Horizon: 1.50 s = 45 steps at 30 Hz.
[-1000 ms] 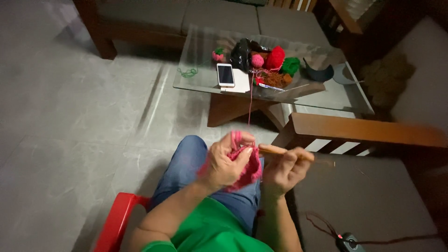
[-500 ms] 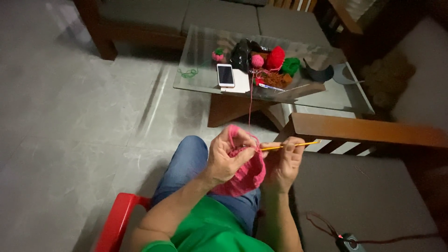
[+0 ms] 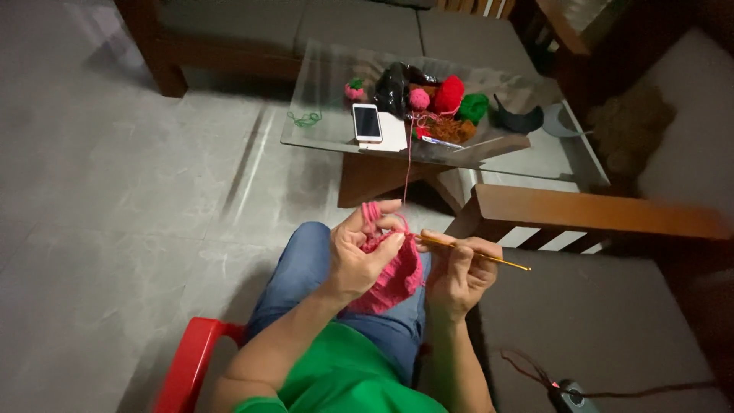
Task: Crocheting a pink fabric piece using a crochet hook and pink yarn while sitting in a chair.
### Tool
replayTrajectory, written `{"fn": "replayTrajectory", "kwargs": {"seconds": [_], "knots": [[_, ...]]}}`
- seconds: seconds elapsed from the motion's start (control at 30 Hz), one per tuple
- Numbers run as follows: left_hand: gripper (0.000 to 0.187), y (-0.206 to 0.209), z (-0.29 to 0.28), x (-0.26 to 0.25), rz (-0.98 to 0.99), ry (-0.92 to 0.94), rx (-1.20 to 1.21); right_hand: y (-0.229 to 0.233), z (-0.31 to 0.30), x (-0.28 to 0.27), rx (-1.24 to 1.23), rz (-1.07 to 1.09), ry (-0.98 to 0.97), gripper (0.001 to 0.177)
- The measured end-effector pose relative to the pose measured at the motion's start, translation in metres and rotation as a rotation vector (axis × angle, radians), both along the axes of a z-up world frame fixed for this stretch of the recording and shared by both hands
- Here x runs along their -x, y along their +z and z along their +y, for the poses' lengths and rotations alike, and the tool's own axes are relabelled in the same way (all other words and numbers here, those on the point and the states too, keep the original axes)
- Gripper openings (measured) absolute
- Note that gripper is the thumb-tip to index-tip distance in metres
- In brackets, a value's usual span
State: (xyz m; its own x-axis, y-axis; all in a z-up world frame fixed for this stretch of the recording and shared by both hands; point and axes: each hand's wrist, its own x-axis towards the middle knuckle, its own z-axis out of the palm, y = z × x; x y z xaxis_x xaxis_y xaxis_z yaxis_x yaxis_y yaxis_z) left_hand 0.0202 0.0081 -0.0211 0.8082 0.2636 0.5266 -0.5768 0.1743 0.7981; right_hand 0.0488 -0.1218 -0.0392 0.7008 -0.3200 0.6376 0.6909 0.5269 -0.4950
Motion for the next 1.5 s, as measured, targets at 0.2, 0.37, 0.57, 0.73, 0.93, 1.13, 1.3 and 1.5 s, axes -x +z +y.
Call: {"fn": "replayTrajectory", "kwargs": {"seconds": [0.2,0.37,0.57,0.73,0.93,1.13,1.3,1.5], "knots": [[0.047,-0.013,-0.017,-0.009,0.015,-0.282,0.348,-0.009,-0.004,-0.007,-0.003,-0.067,0.032,0.024],[0.05,0.001,-0.019,-0.003,0.055,-0.335,0.416,-0.023,-0.011,-0.026,0.007,0.109,0.215,0.021],[0.076,0.025,0.0,-0.002,0.082,0.195,-0.125,-0.031,-0.014,-0.039,-0.088,0.347,0.372,0.016],[0.036,-0.001,-0.001,-0.043,0.063,0.227,-0.247,-0.058,-0.019,-0.062,-0.169,0.536,0.45,0.017],[0.064,-0.011,0.02,-0.077,0.259,-0.119,0.065,-0.052,-0.006,-0.075,-0.136,0.609,0.335,0.014],[0.067,0.015,0.025,-0.097,0.266,0.013,-0.021,-0.026,0.009,-0.095,-0.146,0.621,0.292,0.013],[0.059,0.027,0.021,-0.124,0.213,0.333,-0.264,-0.004,0.026,-0.11,-0.131,0.611,0.194,0.011],[0.071,0.04,0.035,-0.146,0.418,-0.094,0.129,0.002,0.046,-0.142,0.268,-0.033,-0.317,0.01]]}}
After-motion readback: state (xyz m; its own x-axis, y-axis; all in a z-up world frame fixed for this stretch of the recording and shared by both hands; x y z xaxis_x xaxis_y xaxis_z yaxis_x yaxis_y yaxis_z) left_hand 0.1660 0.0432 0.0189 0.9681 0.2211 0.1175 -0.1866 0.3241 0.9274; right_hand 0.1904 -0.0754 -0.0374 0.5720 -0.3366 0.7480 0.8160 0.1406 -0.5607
